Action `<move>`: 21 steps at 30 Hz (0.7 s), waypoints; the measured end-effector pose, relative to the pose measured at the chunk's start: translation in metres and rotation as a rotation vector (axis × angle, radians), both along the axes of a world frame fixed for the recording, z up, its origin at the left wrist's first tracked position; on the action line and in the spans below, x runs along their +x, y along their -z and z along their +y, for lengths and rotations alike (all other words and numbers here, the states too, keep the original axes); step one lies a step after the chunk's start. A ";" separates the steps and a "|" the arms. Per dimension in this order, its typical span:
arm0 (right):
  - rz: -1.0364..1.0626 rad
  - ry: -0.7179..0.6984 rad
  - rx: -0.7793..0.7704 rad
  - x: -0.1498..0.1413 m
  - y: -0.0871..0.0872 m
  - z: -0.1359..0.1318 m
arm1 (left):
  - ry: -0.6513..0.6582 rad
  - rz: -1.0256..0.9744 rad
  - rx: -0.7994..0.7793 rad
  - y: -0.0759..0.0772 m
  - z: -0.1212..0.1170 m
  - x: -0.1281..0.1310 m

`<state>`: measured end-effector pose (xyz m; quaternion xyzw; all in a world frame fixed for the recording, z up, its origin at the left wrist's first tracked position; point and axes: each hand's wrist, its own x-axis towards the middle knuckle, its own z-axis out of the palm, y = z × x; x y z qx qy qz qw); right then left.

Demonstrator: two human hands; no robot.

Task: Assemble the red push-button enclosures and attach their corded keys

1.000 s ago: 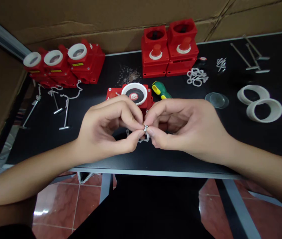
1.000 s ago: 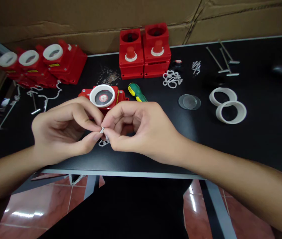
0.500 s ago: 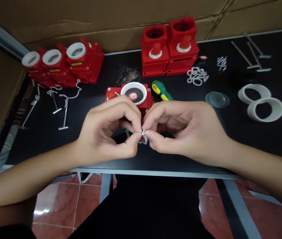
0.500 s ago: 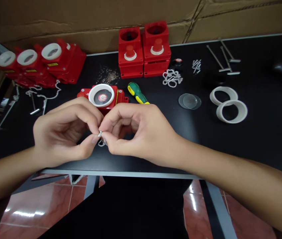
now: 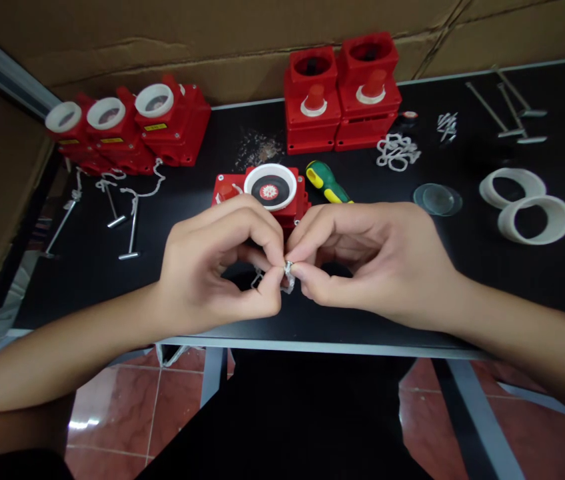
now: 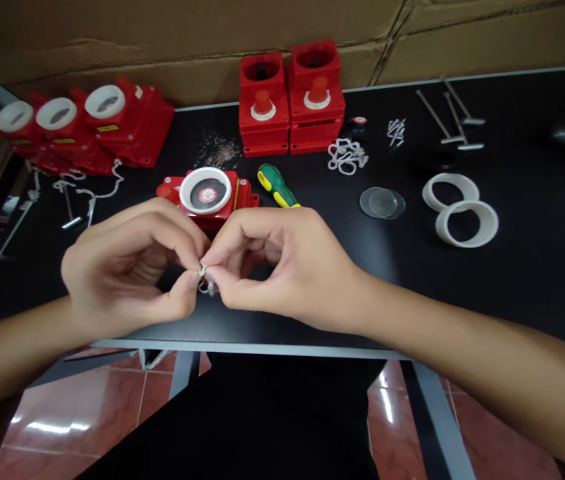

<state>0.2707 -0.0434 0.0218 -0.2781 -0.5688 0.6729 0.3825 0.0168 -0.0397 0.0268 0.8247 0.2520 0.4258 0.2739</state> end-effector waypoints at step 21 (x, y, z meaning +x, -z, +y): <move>0.002 -0.005 -0.196 -0.007 -0.008 0.004 | -0.055 0.044 0.367 0.007 0.014 -0.005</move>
